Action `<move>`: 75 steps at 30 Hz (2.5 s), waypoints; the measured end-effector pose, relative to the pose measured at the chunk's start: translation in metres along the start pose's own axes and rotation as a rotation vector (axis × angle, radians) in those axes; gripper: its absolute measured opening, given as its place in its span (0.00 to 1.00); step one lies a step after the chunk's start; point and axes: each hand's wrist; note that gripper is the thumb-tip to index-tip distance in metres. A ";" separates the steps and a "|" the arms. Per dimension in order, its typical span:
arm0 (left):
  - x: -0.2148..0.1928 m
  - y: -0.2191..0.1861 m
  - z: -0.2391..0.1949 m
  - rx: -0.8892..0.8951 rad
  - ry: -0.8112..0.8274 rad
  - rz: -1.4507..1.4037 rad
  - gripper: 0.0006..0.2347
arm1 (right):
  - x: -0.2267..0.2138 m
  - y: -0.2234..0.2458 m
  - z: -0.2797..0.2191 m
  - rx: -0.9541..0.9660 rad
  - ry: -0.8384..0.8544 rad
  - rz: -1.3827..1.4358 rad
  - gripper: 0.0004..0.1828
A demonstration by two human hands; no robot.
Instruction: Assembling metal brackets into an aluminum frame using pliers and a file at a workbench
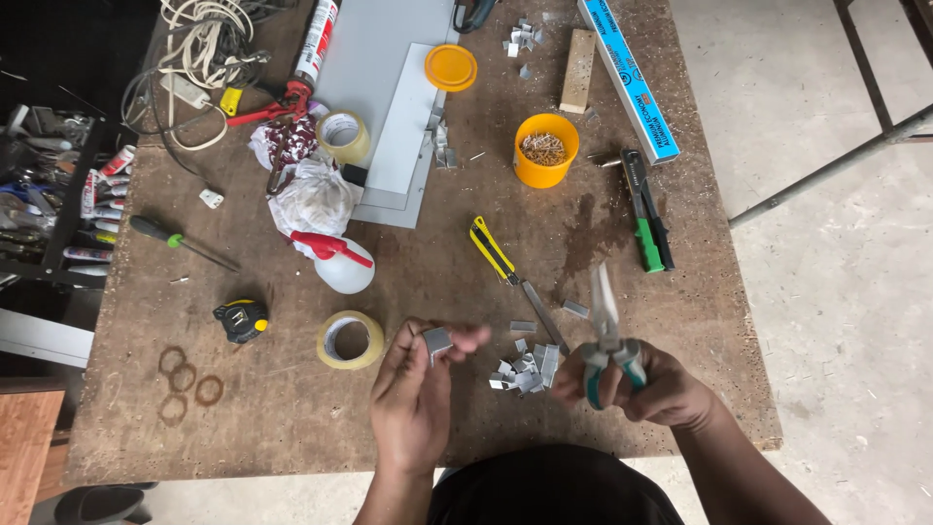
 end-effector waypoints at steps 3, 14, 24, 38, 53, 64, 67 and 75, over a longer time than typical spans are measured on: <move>0.027 -0.012 0.010 0.157 0.131 0.048 0.12 | 0.003 -0.009 -0.002 0.026 0.071 0.011 0.27; 0.024 0.004 0.028 -0.020 0.260 -0.331 0.09 | 0.013 -0.037 0.003 0.198 0.171 0.229 0.22; 0.035 -0.031 0.012 -0.018 0.253 0.352 0.13 | 0.035 -0.003 0.009 0.240 0.282 0.156 0.20; 0.055 -0.056 0.009 -0.064 0.332 0.662 0.13 | 0.022 0.007 0.010 0.396 0.393 0.285 0.18; 0.060 -0.080 0.020 -0.061 0.644 1.092 0.16 | 0.006 -0.003 0.009 0.458 0.273 0.316 0.20; 0.057 -0.054 0.008 0.196 0.482 1.014 0.15 | 0.031 -0.033 0.005 0.421 0.303 0.632 0.10; 0.041 -0.035 0.013 0.032 0.312 0.666 0.14 | 0.063 0.007 0.014 0.172 0.132 -0.097 0.10; 0.033 -0.020 0.014 -0.189 -0.049 -0.072 0.03 | 0.079 0.027 0.017 -0.008 0.092 -0.388 0.07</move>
Point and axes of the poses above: each hand's wrist, its own z-axis towards the middle knuckle, its own x-axis out of the palm, y = z × x, and after that the axes turned 4 degrees about x, right-handed
